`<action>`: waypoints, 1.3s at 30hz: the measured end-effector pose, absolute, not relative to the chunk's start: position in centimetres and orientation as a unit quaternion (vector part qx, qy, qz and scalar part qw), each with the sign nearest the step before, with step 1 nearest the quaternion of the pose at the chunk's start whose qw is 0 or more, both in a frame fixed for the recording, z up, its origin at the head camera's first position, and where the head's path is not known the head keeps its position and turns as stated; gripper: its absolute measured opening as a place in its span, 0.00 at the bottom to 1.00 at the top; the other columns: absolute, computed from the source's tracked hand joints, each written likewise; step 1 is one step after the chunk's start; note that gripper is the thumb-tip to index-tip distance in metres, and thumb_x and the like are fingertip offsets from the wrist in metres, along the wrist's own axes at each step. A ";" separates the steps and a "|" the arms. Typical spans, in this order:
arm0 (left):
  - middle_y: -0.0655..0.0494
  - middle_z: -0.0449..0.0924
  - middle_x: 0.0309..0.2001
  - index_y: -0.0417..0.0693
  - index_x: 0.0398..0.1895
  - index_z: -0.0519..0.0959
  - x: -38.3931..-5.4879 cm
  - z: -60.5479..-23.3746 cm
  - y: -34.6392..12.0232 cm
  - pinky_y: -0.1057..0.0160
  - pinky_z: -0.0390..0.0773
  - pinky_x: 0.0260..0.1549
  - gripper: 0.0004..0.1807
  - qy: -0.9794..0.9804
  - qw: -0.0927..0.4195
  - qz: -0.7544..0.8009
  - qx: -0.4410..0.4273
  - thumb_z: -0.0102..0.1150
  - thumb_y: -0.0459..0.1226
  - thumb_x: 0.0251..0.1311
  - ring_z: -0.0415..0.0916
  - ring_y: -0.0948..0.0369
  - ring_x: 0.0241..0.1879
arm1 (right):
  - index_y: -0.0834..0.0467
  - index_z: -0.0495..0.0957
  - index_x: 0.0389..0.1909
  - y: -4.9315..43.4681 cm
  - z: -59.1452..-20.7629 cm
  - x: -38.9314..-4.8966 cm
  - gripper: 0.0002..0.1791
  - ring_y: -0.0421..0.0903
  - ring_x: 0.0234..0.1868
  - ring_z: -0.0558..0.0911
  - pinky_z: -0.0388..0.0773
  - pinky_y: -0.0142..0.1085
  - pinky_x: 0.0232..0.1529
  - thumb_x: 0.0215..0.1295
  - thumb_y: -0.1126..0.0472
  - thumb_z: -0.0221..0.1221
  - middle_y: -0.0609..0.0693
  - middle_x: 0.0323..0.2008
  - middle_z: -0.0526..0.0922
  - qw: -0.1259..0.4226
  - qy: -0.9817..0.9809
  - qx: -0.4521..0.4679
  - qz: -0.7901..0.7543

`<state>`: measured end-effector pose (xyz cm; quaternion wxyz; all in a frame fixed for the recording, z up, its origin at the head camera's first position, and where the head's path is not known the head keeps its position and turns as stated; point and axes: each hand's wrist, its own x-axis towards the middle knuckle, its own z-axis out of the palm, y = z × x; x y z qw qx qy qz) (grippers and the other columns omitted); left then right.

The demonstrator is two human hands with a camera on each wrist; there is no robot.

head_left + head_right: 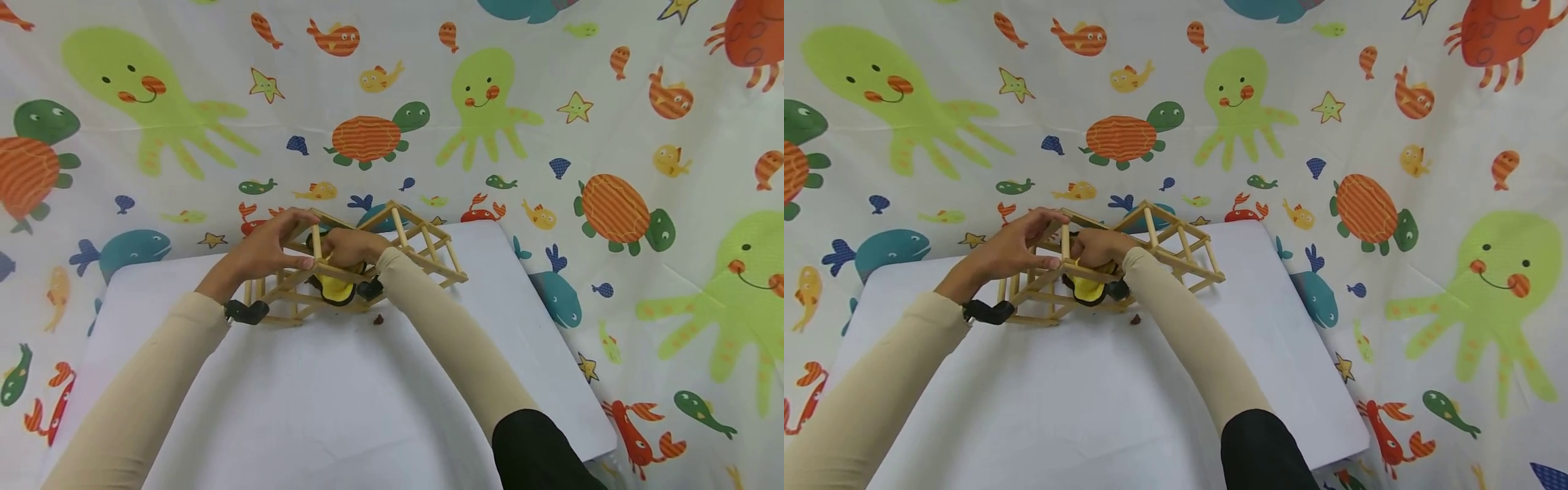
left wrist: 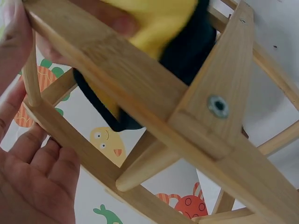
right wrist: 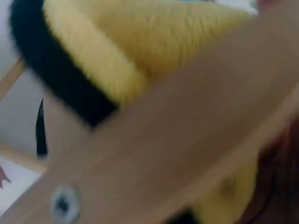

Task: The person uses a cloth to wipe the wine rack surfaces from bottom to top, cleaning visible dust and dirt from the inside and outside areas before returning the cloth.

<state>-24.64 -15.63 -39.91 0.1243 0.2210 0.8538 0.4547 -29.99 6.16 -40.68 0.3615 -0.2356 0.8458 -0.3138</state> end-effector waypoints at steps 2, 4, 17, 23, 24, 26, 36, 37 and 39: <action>0.50 0.59 0.84 0.52 0.74 0.67 -24.7 -40.0 -15.7 0.30 0.56 0.79 0.42 0.855 0.126 0.452 0.222 0.79 0.38 0.59 0.50 0.45 0.86 | 0.59 0.88 0.57 6.8 -40.8 -30.0 0.16 0.42 0.31 0.76 0.74 0.30 0.33 0.74 0.70 0.60 0.53 0.50 0.87 0.348 0.833 -0.225 -0.366; 0.49 0.59 0.84 0.52 0.75 0.66 -24.8 -40.0 -15.7 0.29 0.57 0.78 0.42 0.853 0.129 0.453 0.224 0.79 0.38 0.59 0.50 0.45 0.86 | 0.58 0.84 0.64 7.3 -40.7 -29.9 0.20 0.42 0.33 0.78 0.76 0.29 0.32 0.75 0.69 0.59 0.54 0.64 0.84 0.320 0.828 -0.207 -0.411; 0.50 0.61 0.82 0.54 0.75 0.67 -24.9 -39.9 -15.2 0.33 0.54 0.81 0.43 0.862 0.121 0.438 0.226 0.79 0.40 0.59 0.51 0.46 0.85 | 0.41 0.93 0.47 11.3 -35.1 -27.9 0.15 0.44 0.33 0.75 0.65 0.31 0.26 0.74 0.62 0.61 0.47 0.61 0.88 0.031 0.920 -0.041 -0.388; 0.49 0.59 0.84 0.53 0.75 0.66 -24.4 -40.0 -15.4 0.31 0.54 0.80 0.43 0.866 0.121 0.435 0.217 0.79 0.41 0.60 0.51 0.44 0.85 | 0.40 0.93 0.47 12.2 -34.8 -27.7 0.15 0.44 0.51 0.82 0.69 0.32 0.33 0.73 0.62 0.62 0.44 0.60 0.88 -0.023 0.905 -0.035 -0.424; 0.49 0.59 0.84 0.53 0.75 0.66 -24.4 -40.0 -15.4 0.31 0.54 0.80 0.43 0.865 0.121 0.436 0.217 0.79 0.40 0.60 0.51 0.44 0.85 | 0.39 0.93 0.47 12.1 -34.9 -27.7 0.15 0.43 0.58 0.81 0.70 0.31 0.38 0.73 0.62 0.62 0.44 0.60 0.88 -0.013 0.904 -0.047 -0.424; 0.50 0.59 0.83 0.53 0.75 0.66 -24.4 -40.0 -15.4 0.31 0.54 0.80 0.42 0.865 0.121 0.436 0.217 0.78 0.40 0.60 0.51 0.45 0.85 | 0.39 0.92 0.49 11.7 -35.3 -27.6 0.16 0.45 0.61 0.81 0.71 0.31 0.41 0.74 0.62 0.62 0.44 0.61 0.88 0.022 0.904 -0.081 -0.419; 0.48 0.59 0.84 0.51 0.74 0.67 -24.1 -39.8 -15.1 0.31 0.53 0.80 0.41 0.855 0.124 0.454 0.216 0.78 0.36 0.60 0.49 0.45 0.86 | 0.49 0.88 0.60 8.1 -39.4 -28.6 0.19 0.48 0.67 0.79 0.79 0.37 0.58 0.75 0.69 0.59 0.50 0.69 0.82 0.213 0.894 -0.221 -0.326; 0.48 0.59 0.84 0.51 0.74 0.67 -24.1 -39.8 -15.1 0.31 0.53 0.80 0.41 0.855 0.125 0.455 0.216 0.78 0.36 0.60 0.50 0.45 0.86 | 0.50 0.87 0.61 7.7 -39.8 -28.7 0.20 0.48 0.65 0.80 0.80 0.36 0.56 0.75 0.69 0.59 0.50 0.70 0.82 0.220 0.897 -0.223 -0.313; 0.49 0.59 0.83 0.51 0.74 0.66 -24.1 -39.8 -15.0 0.30 0.53 0.80 0.42 0.854 0.127 0.457 0.217 0.78 0.36 0.59 0.49 0.45 0.86 | 0.50 0.85 0.64 7.2 -40.4 -28.8 0.22 0.48 0.56 0.81 0.79 0.32 0.45 0.75 0.69 0.59 0.49 0.69 0.82 0.226 0.905 -0.218 -0.287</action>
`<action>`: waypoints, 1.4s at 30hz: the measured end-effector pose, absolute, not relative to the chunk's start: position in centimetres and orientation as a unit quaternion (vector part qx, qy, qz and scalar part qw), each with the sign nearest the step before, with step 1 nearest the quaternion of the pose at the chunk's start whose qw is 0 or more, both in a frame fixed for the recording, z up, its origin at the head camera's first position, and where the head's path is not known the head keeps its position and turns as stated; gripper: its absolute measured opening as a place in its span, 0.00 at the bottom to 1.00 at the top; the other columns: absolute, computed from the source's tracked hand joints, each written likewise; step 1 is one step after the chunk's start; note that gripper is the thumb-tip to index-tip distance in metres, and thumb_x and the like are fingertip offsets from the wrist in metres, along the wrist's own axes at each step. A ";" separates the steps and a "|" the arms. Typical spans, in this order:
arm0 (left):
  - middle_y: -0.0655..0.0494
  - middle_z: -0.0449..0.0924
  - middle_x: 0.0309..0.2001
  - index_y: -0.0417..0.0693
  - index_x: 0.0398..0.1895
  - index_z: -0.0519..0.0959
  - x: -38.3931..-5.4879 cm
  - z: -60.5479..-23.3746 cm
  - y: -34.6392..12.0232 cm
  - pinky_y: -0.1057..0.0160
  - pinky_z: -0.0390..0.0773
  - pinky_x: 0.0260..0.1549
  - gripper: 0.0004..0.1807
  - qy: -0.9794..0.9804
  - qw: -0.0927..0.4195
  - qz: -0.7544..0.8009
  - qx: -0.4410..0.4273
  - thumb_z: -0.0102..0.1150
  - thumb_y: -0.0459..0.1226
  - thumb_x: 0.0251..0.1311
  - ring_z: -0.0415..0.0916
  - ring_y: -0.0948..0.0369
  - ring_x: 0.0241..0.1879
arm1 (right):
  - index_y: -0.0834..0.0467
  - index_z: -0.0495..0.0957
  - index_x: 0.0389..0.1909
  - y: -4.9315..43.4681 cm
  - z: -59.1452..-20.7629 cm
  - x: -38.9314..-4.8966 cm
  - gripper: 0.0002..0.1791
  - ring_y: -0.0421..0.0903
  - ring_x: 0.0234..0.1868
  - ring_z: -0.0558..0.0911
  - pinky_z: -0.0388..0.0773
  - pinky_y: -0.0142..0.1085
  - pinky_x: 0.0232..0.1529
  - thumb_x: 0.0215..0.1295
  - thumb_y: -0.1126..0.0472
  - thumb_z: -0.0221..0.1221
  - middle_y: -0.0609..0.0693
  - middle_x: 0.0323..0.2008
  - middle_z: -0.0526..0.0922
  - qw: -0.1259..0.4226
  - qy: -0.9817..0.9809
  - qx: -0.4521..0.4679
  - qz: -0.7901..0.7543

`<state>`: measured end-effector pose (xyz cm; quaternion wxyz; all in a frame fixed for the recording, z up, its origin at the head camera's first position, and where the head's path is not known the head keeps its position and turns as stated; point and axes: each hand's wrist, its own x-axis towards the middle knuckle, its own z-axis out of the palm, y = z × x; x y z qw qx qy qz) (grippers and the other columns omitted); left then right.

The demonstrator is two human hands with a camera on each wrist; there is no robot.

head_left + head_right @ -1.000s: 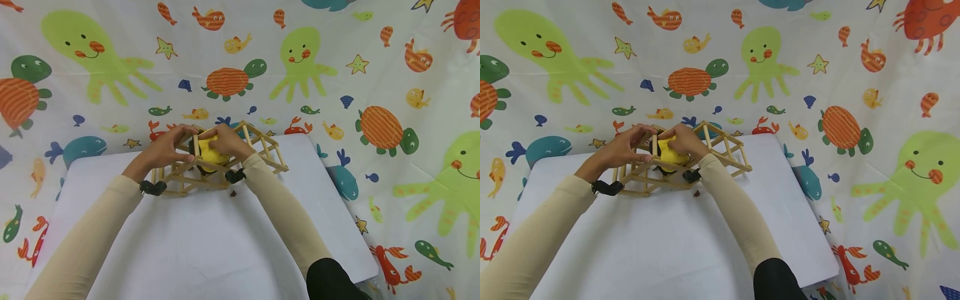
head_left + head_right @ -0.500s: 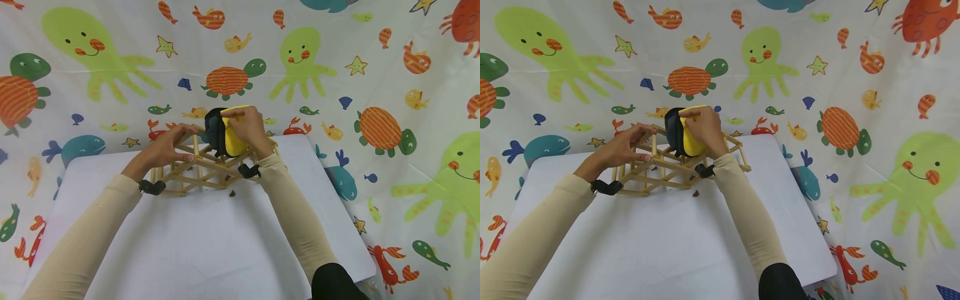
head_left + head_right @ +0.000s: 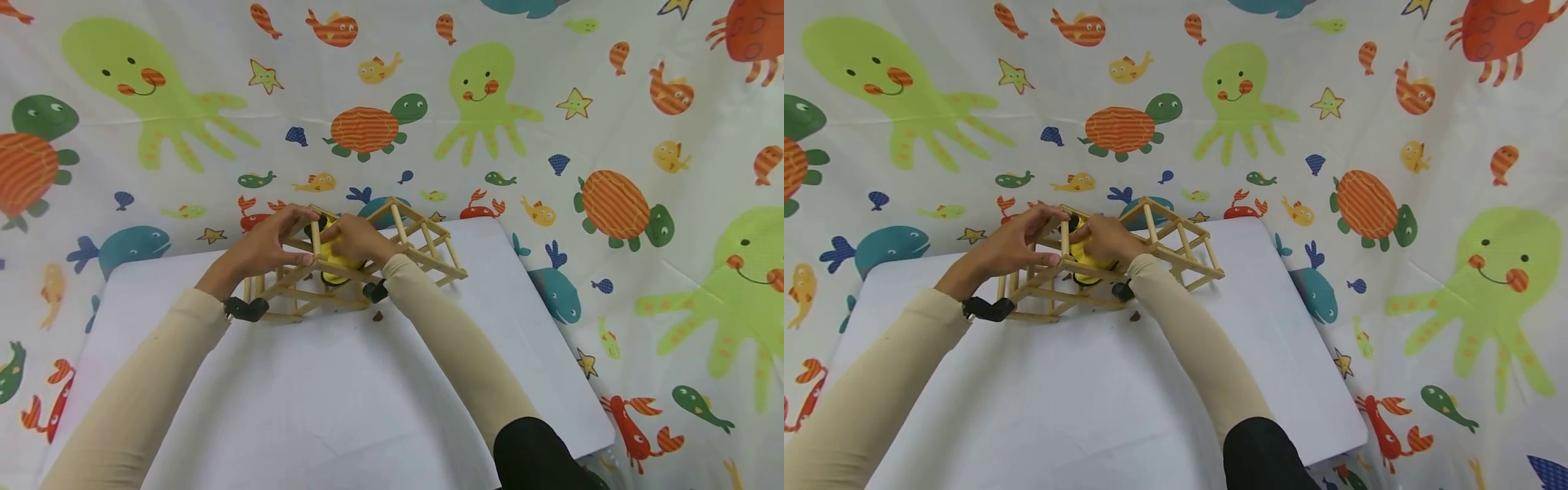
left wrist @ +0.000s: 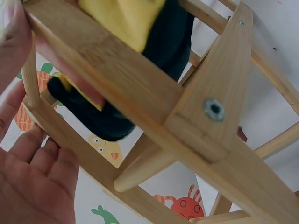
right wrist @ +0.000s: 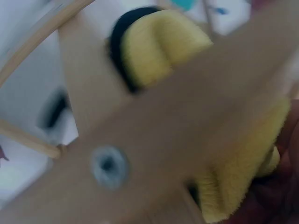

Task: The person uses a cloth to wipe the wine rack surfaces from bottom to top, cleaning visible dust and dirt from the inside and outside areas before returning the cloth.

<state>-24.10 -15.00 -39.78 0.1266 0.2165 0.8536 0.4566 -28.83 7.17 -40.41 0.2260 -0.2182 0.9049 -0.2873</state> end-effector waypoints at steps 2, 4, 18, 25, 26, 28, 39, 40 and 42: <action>0.48 0.60 0.83 0.50 0.74 0.66 -24.1 -39.7 -15.1 0.29 0.52 0.79 0.42 0.851 0.126 0.460 0.218 0.78 0.35 0.59 0.49 0.45 0.86 | 0.52 0.84 0.65 6.4 -40.7 -28.8 0.23 0.47 0.47 0.80 0.74 0.30 0.34 0.73 0.71 0.58 0.49 0.69 0.83 0.223 0.912 -0.211 -0.271; 0.48 0.61 0.82 0.50 0.74 0.66 -24.2 -39.6 -15.2 0.29 0.52 0.80 0.42 0.849 0.125 0.463 0.222 0.78 0.35 0.59 0.49 0.46 0.86 | 0.54 0.84 0.64 5.9 -40.7 -28.7 0.24 0.46 0.40 0.79 0.72 0.28 0.30 0.71 0.73 0.57 0.50 0.65 0.85 0.215 0.918 -0.199 -0.268; 0.48 0.62 0.82 0.54 0.74 0.67 -23.8 -39.9 -14.8 0.28 0.56 0.78 0.42 0.860 0.126 0.439 0.226 0.79 0.39 0.59 0.53 0.44 0.85 | 0.57 0.89 0.42 6.3 -41.2 -28.5 0.07 0.41 0.31 0.75 0.73 0.30 0.32 0.73 0.64 0.62 0.48 0.35 0.86 0.280 0.906 -0.244 -0.201; 0.48 0.62 0.82 0.54 0.74 0.66 -23.7 -39.6 -15.0 0.29 0.54 0.79 0.42 0.862 0.131 0.438 0.219 0.79 0.39 0.59 0.51 0.43 0.85 | 0.46 0.88 0.60 8.8 -39.6 -27.8 0.19 0.45 0.48 0.79 0.74 0.31 0.36 0.74 0.66 0.62 0.49 0.70 0.81 0.220 0.878 -0.160 -0.395; 0.48 0.61 0.82 0.54 0.74 0.66 -23.7 -39.6 -15.0 0.30 0.54 0.79 0.42 0.861 0.131 0.440 0.219 0.78 0.39 0.59 0.51 0.42 0.85 | 0.44 0.89 0.59 9.2 -39.2 -27.7 0.19 0.45 0.53 0.79 0.75 0.32 0.41 0.74 0.66 0.62 0.49 0.70 0.81 0.199 0.877 -0.156 -0.409; 0.48 0.61 0.82 0.54 0.74 0.66 -23.7 -39.6 -15.0 0.31 0.53 0.80 0.41 0.860 0.132 0.442 0.218 0.78 0.39 0.59 0.51 0.42 0.85 | 0.42 0.90 0.55 10.0 -38.3 -27.5 0.19 0.46 0.62 0.79 0.78 0.35 0.51 0.75 0.66 0.62 0.48 0.69 0.82 0.158 0.874 -0.143 -0.437; 0.49 0.59 0.83 0.57 0.75 0.65 -23.8 -39.7 -14.8 0.31 0.52 0.80 0.43 0.865 0.128 0.437 0.212 0.79 0.38 0.58 0.50 0.44 0.85 | 0.46 0.94 0.41 13.0 -34.8 -26.9 0.14 0.42 0.59 0.83 0.75 0.32 0.43 0.69 0.65 0.62 0.46 0.54 0.91 -0.064 0.856 -0.089 -0.504; 0.49 0.59 0.84 0.57 0.75 0.65 -23.8 -39.7 -14.8 0.30 0.52 0.80 0.43 0.865 0.128 0.437 0.211 0.79 0.38 0.58 0.50 0.44 0.85 | 0.46 0.94 0.41 13.0 -34.7 -26.9 0.14 0.42 0.58 0.83 0.75 0.32 0.43 0.69 0.64 0.62 0.46 0.54 0.91 -0.068 0.853 -0.090 -0.510; 0.49 0.58 0.84 0.57 0.75 0.65 -23.8 -39.6 -14.8 0.29 0.52 0.80 0.43 0.866 0.128 0.435 0.210 0.79 0.38 0.58 0.51 0.44 0.85 | 0.47 0.94 0.42 13.1 -34.8 -26.9 0.14 0.42 0.57 0.82 0.75 0.32 0.42 0.69 0.65 0.62 0.47 0.54 0.91 -0.066 0.840 -0.092 -0.530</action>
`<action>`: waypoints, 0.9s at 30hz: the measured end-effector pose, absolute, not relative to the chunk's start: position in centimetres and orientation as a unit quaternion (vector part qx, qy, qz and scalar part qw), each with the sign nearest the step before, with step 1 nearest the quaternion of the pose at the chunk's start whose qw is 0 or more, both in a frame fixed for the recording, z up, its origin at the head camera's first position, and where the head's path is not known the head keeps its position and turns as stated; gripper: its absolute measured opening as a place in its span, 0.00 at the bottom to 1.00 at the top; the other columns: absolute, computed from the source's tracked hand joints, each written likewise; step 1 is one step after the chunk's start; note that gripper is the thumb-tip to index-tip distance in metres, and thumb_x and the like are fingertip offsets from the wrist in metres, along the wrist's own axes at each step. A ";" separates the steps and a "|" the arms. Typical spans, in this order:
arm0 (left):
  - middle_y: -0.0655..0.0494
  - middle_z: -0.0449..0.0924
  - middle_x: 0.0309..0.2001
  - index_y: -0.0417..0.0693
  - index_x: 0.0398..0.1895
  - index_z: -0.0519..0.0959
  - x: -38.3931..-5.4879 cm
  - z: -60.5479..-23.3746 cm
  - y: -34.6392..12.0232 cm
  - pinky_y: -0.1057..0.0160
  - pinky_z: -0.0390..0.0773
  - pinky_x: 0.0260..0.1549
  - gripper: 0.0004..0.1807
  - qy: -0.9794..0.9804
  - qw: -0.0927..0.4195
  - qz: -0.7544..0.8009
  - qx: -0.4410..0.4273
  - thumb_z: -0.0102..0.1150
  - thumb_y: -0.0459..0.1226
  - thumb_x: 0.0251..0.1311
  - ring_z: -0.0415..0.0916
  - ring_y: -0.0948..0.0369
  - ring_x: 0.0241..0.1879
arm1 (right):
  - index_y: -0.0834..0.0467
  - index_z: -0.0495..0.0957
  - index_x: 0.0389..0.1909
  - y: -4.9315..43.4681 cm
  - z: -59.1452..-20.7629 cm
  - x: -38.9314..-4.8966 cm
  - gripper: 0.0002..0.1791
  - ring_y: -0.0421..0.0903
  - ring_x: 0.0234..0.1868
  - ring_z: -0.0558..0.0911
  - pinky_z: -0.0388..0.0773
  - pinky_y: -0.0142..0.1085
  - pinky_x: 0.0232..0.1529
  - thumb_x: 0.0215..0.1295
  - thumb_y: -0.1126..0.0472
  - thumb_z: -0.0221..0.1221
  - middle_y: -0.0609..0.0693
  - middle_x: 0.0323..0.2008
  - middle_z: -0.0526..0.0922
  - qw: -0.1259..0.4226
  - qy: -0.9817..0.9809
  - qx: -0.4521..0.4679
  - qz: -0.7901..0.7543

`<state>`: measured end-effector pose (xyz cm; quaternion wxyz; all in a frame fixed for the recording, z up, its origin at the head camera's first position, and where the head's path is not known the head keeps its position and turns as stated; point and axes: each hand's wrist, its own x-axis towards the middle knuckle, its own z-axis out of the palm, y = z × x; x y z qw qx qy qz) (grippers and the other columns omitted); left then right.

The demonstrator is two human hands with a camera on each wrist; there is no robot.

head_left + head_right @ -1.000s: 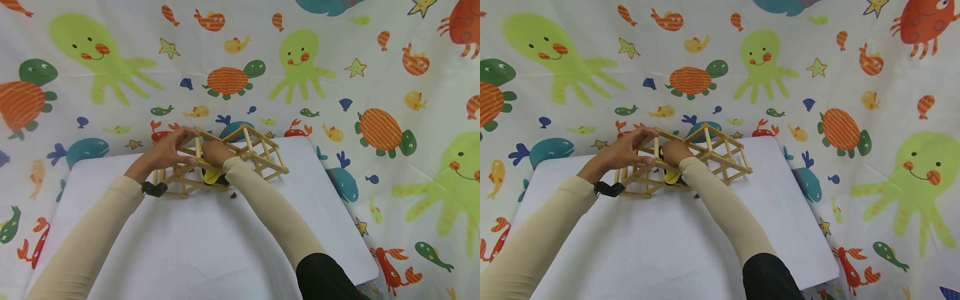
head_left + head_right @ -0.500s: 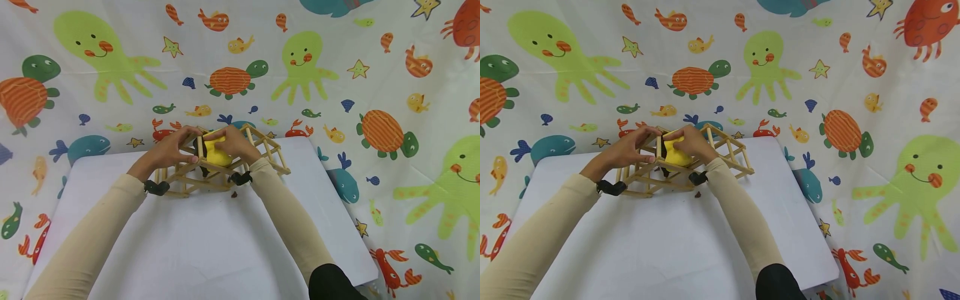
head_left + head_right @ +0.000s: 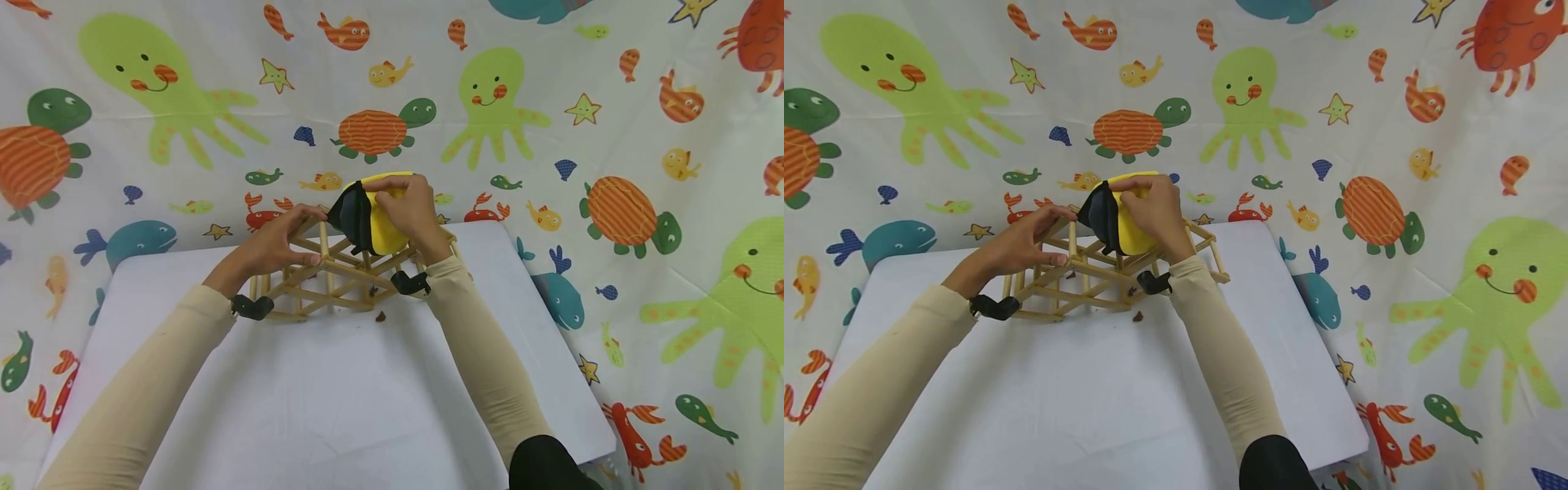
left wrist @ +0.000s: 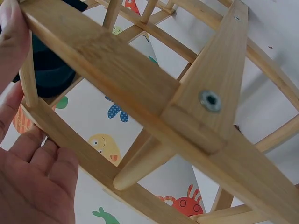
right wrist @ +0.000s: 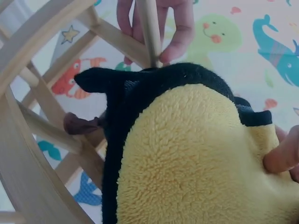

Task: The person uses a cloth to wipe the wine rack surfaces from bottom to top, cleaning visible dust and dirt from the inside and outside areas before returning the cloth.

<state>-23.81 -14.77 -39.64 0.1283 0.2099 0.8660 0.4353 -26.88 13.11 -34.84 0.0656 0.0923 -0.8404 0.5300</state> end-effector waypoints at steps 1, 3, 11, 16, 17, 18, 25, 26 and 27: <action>0.49 0.58 0.84 0.57 0.75 0.65 -23.8 -39.7 -14.8 0.29 0.52 0.80 0.43 0.866 0.128 0.436 0.210 0.79 0.38 0.58 0.51 0.44 0.85 | 0.48 0.94 0.42 13.1 -35.0 -26.9 0.14 0.43 0.56 0.82 0.75 0.33 0.43 0.69 0.65 0.61 0.47 0.55 0.90 0.061 -0.831 0.093 0.545; 0.49 0.58 0.84 0.58 0.75 0.65 -23.9 -39.8 -14.8 0.28 0.53 0.79 0.44 0.865 0.129 0.437 0.210 0.79 0.39 0.59 0.52 0.43 0.85 | 0.50 0.94 0.43 13.2 -35.3 -27.0 0.15 0.44 0.56 0.81 0.75 0.34 0.45 0.69 0.66 0.60 0.48 0.55 0.90 0.057 -0.814 0.090 0.571; 0.49 0.59 0.84 0.59 0.75 0.65 -24.2 -40.1 -15.1 0.29 0.53 0.79 0.43 0.864 0.129 0.437 0.215 0.78 0.38 0.59 0.52 0.43 0.84 | 0.48 0.92 0.50 13.1 -36.5 -27.4 0.18 0.44 0.63 0.78 0.76 0.38 0.60 0.70 0.67 0.60 0.44 0.59 0.88 -0.005 -0.782 0.089 0.617; 0.50 0.59 0.83 0.58 0.75 0.65 -24.4 -40.2 -15.2 0.30 0.53 0.80 0.42 0.861 0.131 0.439 0.219 0.78 0.39 0.60 0.52 0.44 0.85 | 0.47 0.91 0.53 12.1 -37.5 -27.2 0.18 0.45 0.60 0.81 0.80 0.35 0.51 0.70 0.69 0.64 0.47 0.63 0.86 -0.063 -0.820 0.106 0.559; 0.50 0.59 0.83 0.58 0.75 0.65 -24.4 -40.1 -15.3 0.30 0.53 0.80 0.42 0.861 0.131 0.440 0.220 0.78 0.39 0.61 0.51 0.44 0.85 | 0.47 0.91 0.53 11.8 -37.6 -27.1 0.18 0.45 0.59 0.81 0.81 0.34 0.50 0.70 0.69 0.65 0.48 0.64 0.85 -0.074 -0.831 0.114 0.540; 0.49 0.59 0.83 0.58 0.75 0.65 -24.4 -40.1 -15.3 0.30 0.52 0.80 0.42 0.860 0.131 0.441 0.221 0.78 0.39 0.61 0.51 0.44 0.85 | 0.46 0.91 0.53 11.4 -37.8 -27.1 0.19 0.46 0.59 0.81 0.82 0.35 0.49 0.70 0.70 0.65 0.49 0.65 0.85 -0.085 -0.839 0.122 0.524; 0.49 0.58 0.84 0.57 0.75 0.65 -24.4 -39.9 -15.3 0.27 0.53 0.78 0.42 0.861 0.134 0.439 0.219 0.77 0.39 0.61 0.50 0.42 0.85 | 0.43 0.91 0.53 9.5 -39.0 -26.9 0.19 0.48 0.73 0.76 0.74 0.44 0.73 0.71 0.69 0.67 0.45 0.66 0.84 -0.152 -0.849 0.143 0.485; 0.49 0.58 0.84 0.56 0.75 0.65 -24.4 -39.9 -15.3 0.27 0.53 0.78 0.42 0.859 0.134 0.441 0.221 0.77 0.39 0.61 0.50 0.42 0.85 | 0.43 0.91 0.52 9.3 -39.1 -26.9 0.19 0.48 0.73 0.76 0.74 0.44 0.73 0.71 0.69 0.67 0.45 0.67 0.84 -0.164 -0.849 0.135 0.485; 0.49 0.58 0.84 0.55 0.75 0.65 -24.4 -39.9 -15.3 0.26 0.53 0.78 0.42 0.857 0.133 0.444 0.223 0.77 0.38 0.61 0.50 0.42 0.85 | 0.43 0.92 0.52 9.1 -39.4 -26.9 0.18 0.47 0.72 0.76 0.75 0.44 0.72 0.71 0.69 0.67 0.45 0.67 0.84 -0.176 -0.851 0.132 0.476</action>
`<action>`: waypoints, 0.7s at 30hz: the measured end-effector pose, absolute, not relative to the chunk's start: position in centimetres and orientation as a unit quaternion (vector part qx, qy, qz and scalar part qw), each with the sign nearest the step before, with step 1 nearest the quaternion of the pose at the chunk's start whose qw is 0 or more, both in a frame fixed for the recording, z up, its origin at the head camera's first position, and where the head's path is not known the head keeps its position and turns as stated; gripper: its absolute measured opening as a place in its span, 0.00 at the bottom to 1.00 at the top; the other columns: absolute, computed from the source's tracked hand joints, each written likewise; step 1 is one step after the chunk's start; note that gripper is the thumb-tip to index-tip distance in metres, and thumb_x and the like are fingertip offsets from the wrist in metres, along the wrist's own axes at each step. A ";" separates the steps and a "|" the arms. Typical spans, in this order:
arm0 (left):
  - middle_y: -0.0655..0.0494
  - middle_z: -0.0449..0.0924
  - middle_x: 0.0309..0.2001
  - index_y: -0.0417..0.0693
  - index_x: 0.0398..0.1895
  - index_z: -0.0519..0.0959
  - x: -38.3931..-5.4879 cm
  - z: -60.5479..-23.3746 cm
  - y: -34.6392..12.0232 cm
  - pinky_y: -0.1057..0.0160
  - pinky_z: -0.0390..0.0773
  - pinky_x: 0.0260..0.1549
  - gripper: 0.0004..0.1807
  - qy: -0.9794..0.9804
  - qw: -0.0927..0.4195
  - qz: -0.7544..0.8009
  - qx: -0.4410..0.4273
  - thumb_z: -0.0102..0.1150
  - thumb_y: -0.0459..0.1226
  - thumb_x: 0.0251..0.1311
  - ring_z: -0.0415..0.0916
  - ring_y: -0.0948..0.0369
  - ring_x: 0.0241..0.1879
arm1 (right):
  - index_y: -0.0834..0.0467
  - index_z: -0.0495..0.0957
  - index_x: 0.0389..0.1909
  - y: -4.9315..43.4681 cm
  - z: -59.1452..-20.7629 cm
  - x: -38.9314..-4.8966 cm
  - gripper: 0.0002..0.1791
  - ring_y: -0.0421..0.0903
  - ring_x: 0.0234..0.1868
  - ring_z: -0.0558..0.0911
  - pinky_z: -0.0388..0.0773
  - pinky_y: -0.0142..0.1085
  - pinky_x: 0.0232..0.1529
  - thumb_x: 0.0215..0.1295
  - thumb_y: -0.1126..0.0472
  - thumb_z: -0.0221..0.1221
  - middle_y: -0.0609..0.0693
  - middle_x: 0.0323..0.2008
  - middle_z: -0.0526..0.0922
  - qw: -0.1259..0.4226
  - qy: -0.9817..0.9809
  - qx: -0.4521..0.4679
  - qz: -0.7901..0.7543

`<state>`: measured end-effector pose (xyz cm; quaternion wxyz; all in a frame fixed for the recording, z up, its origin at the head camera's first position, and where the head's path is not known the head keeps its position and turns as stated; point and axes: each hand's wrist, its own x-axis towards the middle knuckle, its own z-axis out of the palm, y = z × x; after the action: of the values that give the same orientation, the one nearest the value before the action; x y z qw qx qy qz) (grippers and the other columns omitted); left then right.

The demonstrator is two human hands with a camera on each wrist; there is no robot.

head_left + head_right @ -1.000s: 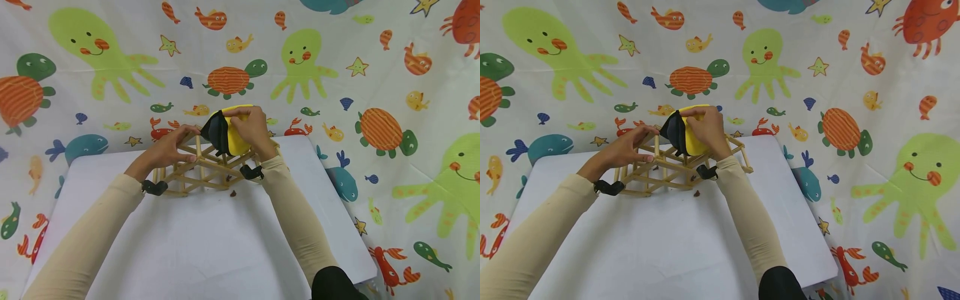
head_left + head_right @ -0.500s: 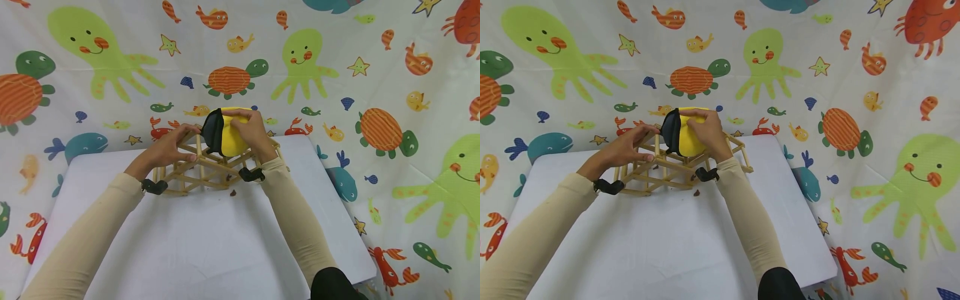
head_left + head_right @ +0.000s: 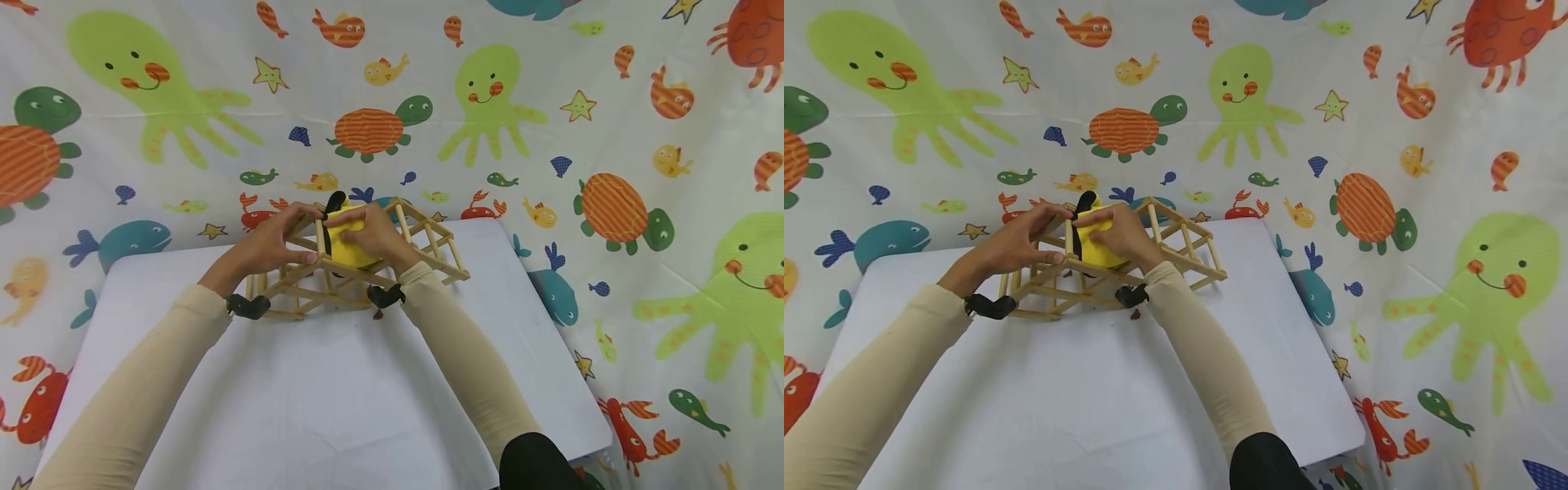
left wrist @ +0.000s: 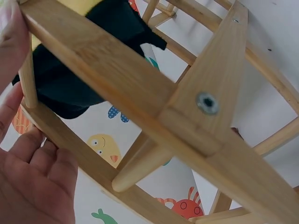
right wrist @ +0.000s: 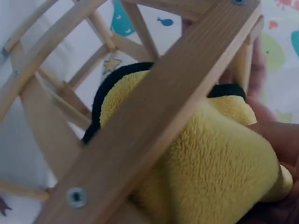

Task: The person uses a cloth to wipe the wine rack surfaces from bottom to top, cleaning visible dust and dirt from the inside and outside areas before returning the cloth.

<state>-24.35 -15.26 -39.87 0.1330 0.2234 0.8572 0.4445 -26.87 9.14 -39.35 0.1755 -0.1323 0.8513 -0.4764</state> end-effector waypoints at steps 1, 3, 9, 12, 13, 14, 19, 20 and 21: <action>0.48 0.58 0.84 0.55 0.75 0.65 -24.3 -39.9 -15.3 0.27 0.53 0.78 0.42 0.856 0.133 0.447 0.225 0.77 0.38 0.61 0.50 0.42 0.85 | 0.44 0.92 0.52 9.0 -39.6 -26.9 0.18 0.48 0.71 0.77 0.76 0.43 0.70 0.70 0.69 0.67 0.46 0.67 0.84 0.187 0.855 -0.133 -0.465; 0.48 0.59 0.83 0.53 0.75 0.66 -24.4 -39.9 -15.3 0.27 0.54 0.78 0.41 0.851 0.132 0.454 0.227 0.77 0.37 0.61 0.50 0.43 0.85 | 0.45 0.92 0.52 8.5 -40.0 -27.0 0.17 0.48 0.68 0.78 0.78 0.41 0.65 0.70 0.69 0.67 0.47 0.66 0.84 0.213 0.863 -0.146 -0.435; 0.48 0.62 0.82 0.50 0.74 0.66 -24.6 -40.2 -15.4 0.29 0.59 0.77 0.41 0.838 0.133 0.473 0.236 0.77 0.36 0.61 0.55 0.44 0.84 | 0.48 0.91 0.53 6.6 -41.4 -27.8 0.16 0.46 0.46 0.79 0.76 0.34 0.44 0.70 0.68 0.67 0.48 0.58 0.88 0.281 0.818 -0.180 -0.468; 0.47 0.63 0.81 0.51 0.74 0.66 -24.6 -40.2 -15.3 0.29 0.59 0.77 0.41 0.842 0.135 0.467 0.234 0.78 0.37 0.61 0.58 0.42 0.82 | 0.51 0.90 0.56 5.7 -42.6 -28.1 0.20 0.41 0.33 0.71 0.67 0.31 0.31 0.69 0.72 0.64 0.50 0.53 0.90 0.296 0.772 -0.138 -0.546; 0.48 0.64 0.81 0.52 0.74 0.67 -24.6 -40.1 -15.3 0.28 0.57 0.77 0.41 0.848 0.133 0.458 0.232 0.78 0.39 0.61 0.58 0.42 0.82 | 0.52 0.89 0.57 5.5 -42.9 -28.1 0.22 0.41 0.31 0.70 0.65 0.30 0.28 0.68 0.75 0.63 0.50 0.54 0.90 0.294 0.763 -0.124 -0.562; 0.49 0.64 0.81 0.54 0.74 0.67 -24.6 -40.0 -15.3 0.26 0.57 0.77 0.41 0.854 0.129 0.449 0.229 0.79 0.40 0.60 0.58 0.41 0.82 | 0.54 0.88 0.58 5.4 -43.2 -28.1 0.23 0.39 0.32 0.70 0.66 0.29 0.27 0.67 0.76 0.62 0.51 0.56 0.90 0.291 0.759 -0.111 -0.572; 0.51 0.63 0.82 0.61 0.77 0.67 -23.9 -39.7 -16.0 0.20 0.57 0.72 0.45 0.882 0.106 0.409 0.208 0.80 0.47 0.58 0.57 0.39 0.82 | 0.60 0.87 0.57 4.7 -43.9 -27.7 0.23 0.46 0.62 0.76 0.72 0.28 0.41 0.67 0.79 0.57 0.53 0.68 0.83 0.267 0.781 -0.100 -0.556; 0.51 0.63 0.82 0.62 0.78 0.66 -23.5 -39.8 -16.5 0.20 0.57 0.72 0.46 0.884 0.102 0.411 0.197 0.80 0.47 0.58 0.57 0.39 0.82 | 0.60 0.87 0.56 4.6 -43.9 -27.6 0.23 0.47 0.70 0.73 0.73 0.27 0.46 0.67 0.79 0.56 0.53 0.71 0.81 0.268 0.783 -0.101 -0.553; 0.52 0.62 0.83 0.63 0.80 0.65 -22.9 -40.1 -17.1 0.20 0.57 0.72 0.47 0.884 0.103 0.419 0.180 0.80 0.47 0.59 0.57 0.40 0.83 | 0.60 0.88 0.56 4.4 -44.0 -27.6 0.23 0.50 0.74 0.70 0.73 0.28 0.47 0.67 0.80 0.55 0.54 0.72 0.79 0.271 0.782 -0.099 -0.552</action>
<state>-22.95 -17.06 -40.11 0.1033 0.1800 0.8838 0.4193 -27.58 4.41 -43.99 0.2708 -0.0994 0.7823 -0.5521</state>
